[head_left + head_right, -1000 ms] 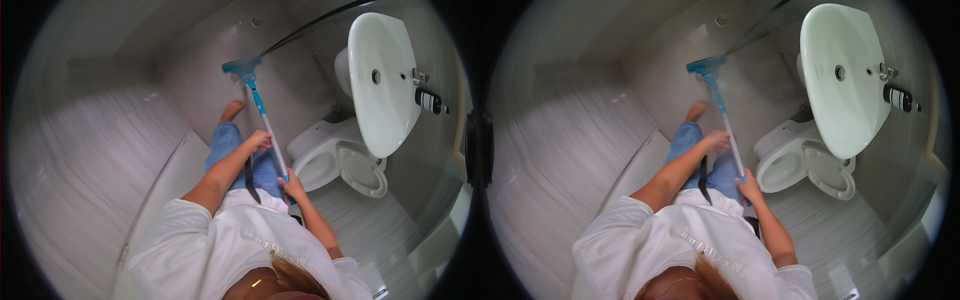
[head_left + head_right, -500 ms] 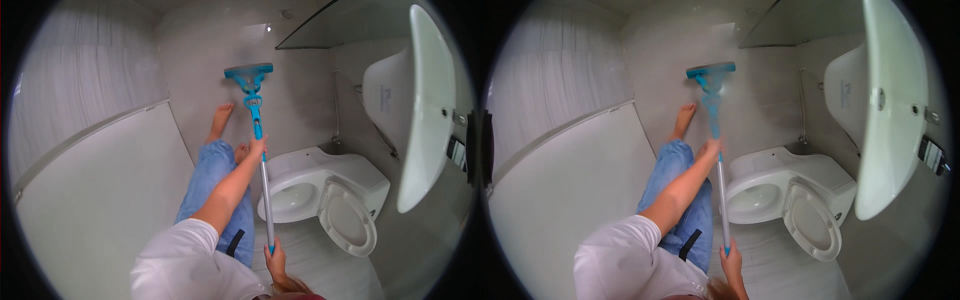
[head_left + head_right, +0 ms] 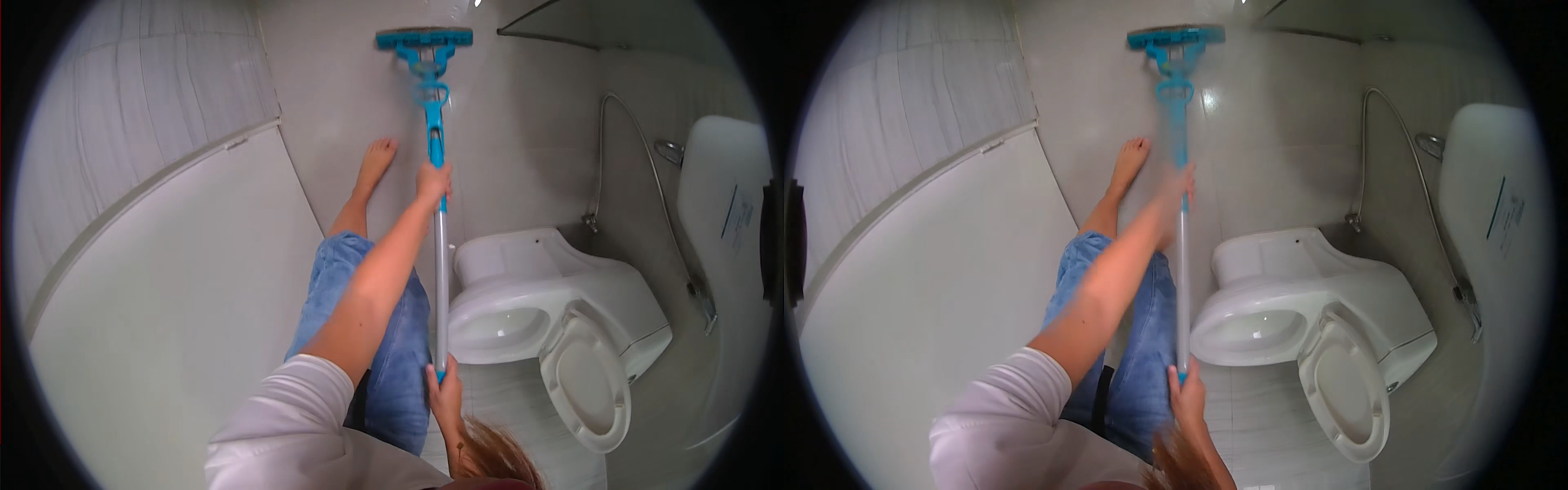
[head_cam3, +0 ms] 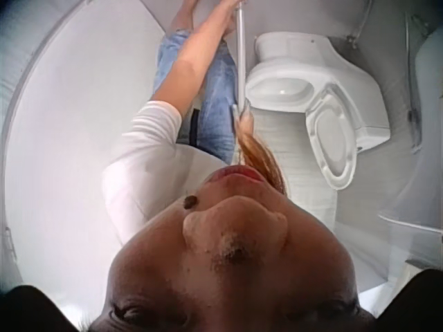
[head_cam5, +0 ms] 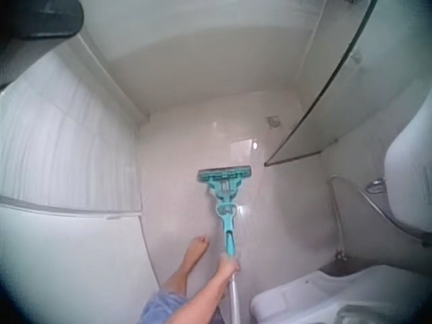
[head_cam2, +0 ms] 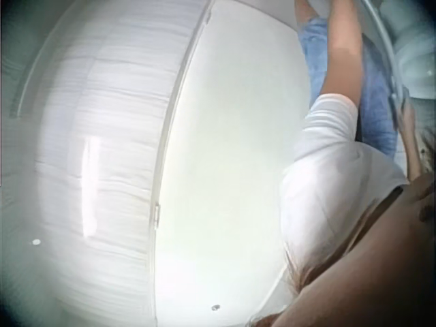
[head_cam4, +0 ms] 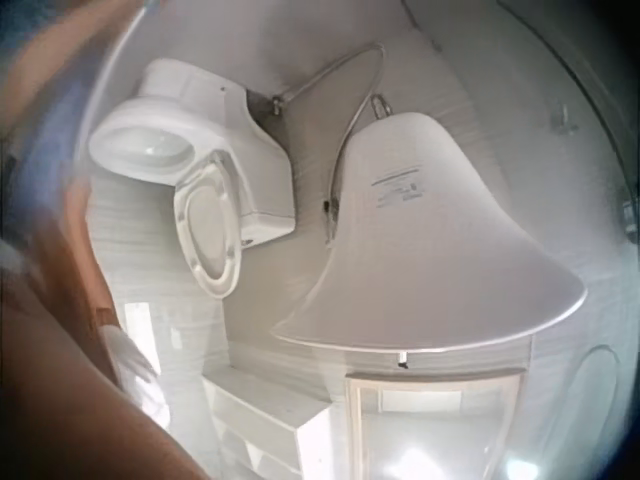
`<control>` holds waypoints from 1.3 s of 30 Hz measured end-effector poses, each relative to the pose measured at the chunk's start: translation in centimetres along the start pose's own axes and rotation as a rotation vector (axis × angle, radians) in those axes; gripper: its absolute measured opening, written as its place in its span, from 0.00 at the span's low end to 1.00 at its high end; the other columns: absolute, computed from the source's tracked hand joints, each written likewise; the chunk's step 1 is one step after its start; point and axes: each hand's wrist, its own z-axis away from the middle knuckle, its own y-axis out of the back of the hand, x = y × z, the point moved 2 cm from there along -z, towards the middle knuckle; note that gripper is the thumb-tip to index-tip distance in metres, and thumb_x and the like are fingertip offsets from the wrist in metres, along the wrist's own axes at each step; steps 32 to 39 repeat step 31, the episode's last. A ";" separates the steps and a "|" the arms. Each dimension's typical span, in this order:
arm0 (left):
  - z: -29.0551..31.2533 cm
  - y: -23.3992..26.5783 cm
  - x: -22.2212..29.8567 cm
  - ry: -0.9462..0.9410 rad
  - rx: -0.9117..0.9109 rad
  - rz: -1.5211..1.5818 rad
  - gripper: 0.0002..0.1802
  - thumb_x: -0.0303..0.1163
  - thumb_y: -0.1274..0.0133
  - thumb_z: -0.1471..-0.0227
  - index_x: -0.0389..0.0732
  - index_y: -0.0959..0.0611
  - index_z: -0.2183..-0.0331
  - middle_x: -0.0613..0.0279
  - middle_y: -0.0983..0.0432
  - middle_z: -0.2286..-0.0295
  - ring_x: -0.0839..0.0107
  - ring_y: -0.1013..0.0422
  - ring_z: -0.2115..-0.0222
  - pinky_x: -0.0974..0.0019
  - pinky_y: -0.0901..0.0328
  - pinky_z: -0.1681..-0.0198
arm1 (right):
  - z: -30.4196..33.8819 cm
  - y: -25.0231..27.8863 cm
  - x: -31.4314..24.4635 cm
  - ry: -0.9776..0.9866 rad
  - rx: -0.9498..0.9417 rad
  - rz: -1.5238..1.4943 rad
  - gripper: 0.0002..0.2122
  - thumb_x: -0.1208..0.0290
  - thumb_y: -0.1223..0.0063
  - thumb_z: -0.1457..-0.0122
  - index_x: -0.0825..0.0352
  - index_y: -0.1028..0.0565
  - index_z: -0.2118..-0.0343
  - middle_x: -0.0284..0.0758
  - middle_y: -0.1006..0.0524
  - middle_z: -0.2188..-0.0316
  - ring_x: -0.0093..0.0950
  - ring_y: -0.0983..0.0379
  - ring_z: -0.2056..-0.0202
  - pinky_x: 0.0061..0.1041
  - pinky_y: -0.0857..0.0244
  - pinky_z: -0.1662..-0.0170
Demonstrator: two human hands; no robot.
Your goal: The person wipes a bathroom wall and sink with a cloth and a spray bottle, then mops the tiled floor with a blue mop.
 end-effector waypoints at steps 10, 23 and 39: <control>-10.4 -3.4 26.4 -0.352 0.081 -0.759 0.16 0.33 0.46 0.47 0.35 0.28 0.82 0.57 0.29 0.89 0.64 0.29 0.90 0.59 0.33 0.85 | -9.9 -6.8 -24.7 -0.034 -0.121 -0.583 0.20 0.60 0.49 0.33 0.69 0.39 0.48 0.33 0.30 0.85 0.23 0.30 0.87 0.25 0.36 0.84; 4.6 -2.8 11.3 -0.076 -0.092 -0.078 0.14 0.32 0.45 0.44 0.37 0.31 0.61 0.61 0.31 0.86 0.68 0.32 0.90 0.62 0.38 0.88 | 2.7 0.9 -8.4 -0.360 0.045 -0.015 0.13 0.63 0.43 0.38 0.68 0.29 0.58 0.35 0.30 0.84 0.27 0.28 0.79 0.29 0.34 0.73; 17.2 2.3 -7.7 0.326 0.114 -0.017 0.22 0.35 0.42 0.46 0.39 0.32 0.54 0.62 0.32 0.85 0.69 0.33 0.91 0.62 0.39 0.89 | 12.5 3.9 0.9 -0.583 -0.006 -0.477 0.22 0.51 0.46 0.39 0.63 0.28 0.50 0.50 0.21 0.67 0.37 0.21 0.66 0.35 0.27 0.59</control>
